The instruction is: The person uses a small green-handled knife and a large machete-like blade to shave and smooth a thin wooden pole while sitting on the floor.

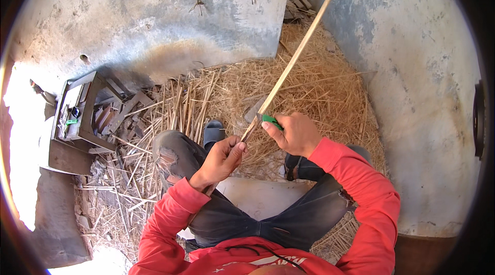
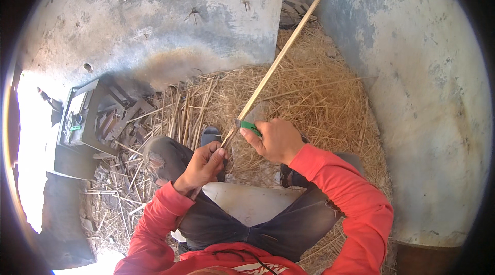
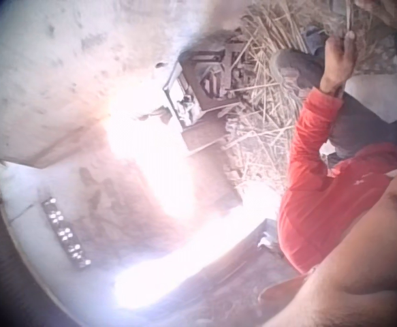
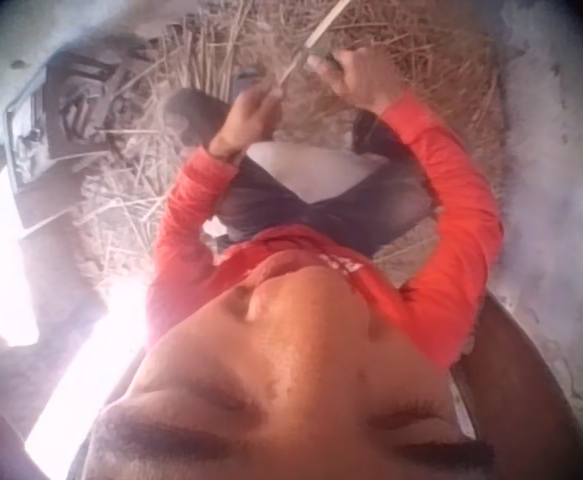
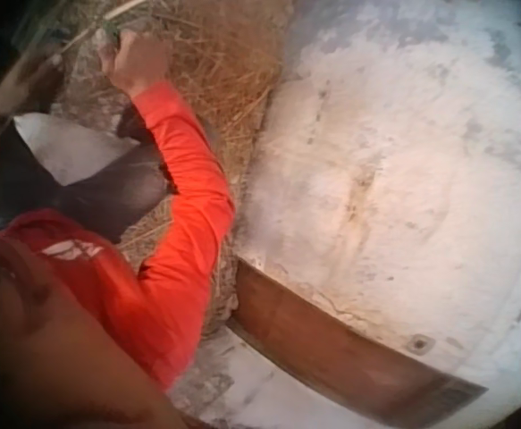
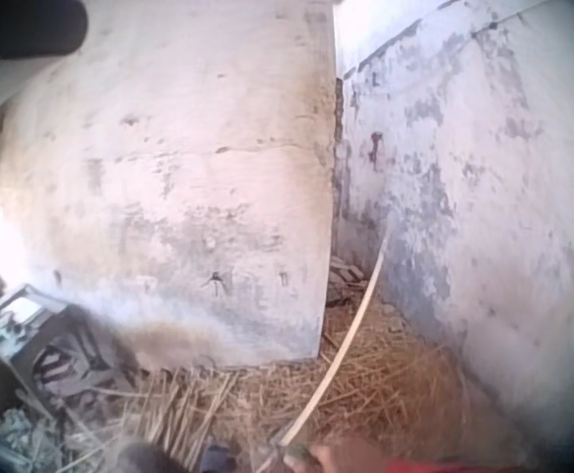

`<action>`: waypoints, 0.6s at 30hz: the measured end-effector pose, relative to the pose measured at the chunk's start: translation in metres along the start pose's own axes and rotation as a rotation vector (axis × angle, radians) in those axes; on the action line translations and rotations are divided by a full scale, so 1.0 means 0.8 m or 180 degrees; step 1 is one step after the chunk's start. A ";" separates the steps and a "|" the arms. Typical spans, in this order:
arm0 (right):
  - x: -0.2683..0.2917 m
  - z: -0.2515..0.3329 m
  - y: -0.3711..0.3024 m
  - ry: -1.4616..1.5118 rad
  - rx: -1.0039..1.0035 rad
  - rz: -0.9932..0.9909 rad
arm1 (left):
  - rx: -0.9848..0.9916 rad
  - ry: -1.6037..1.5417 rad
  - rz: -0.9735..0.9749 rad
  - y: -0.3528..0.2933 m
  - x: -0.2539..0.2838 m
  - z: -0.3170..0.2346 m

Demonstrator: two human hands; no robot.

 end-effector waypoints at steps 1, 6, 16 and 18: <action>-0.004 -0.002 -0.004 -0.0112 -0.0016 0.0012 | -0.0003 0.0035 -0.0009 0.000 0.000 0.001; -0.004 -0.015 0.004 -0.0646 -0.0020 -0.0032 | -0.0099 0.0438 -0.0173 0.007 0.005 -0.007; 0.150 -0.140 0.023 -0.1735 -0.1159 -0.0949 | 0.0132 0.0103 0.0323 -0.075 -0.020 0.020; 0.155 -0.135 0.039 -0.1725 -0.0916 -0.1136 | 0.0125 -0.0351 0.0372 -0.073 -0.024 0.020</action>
Point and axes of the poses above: each hand's wrist, its own y-axis towards the middle knuckle, its own x-axis out of the back of the hand, z = x × y, the point moved 10 cm from there along y, towards the middle knuckle, and after that the axes turned 8 degrees about y, right-handed, at the moved point
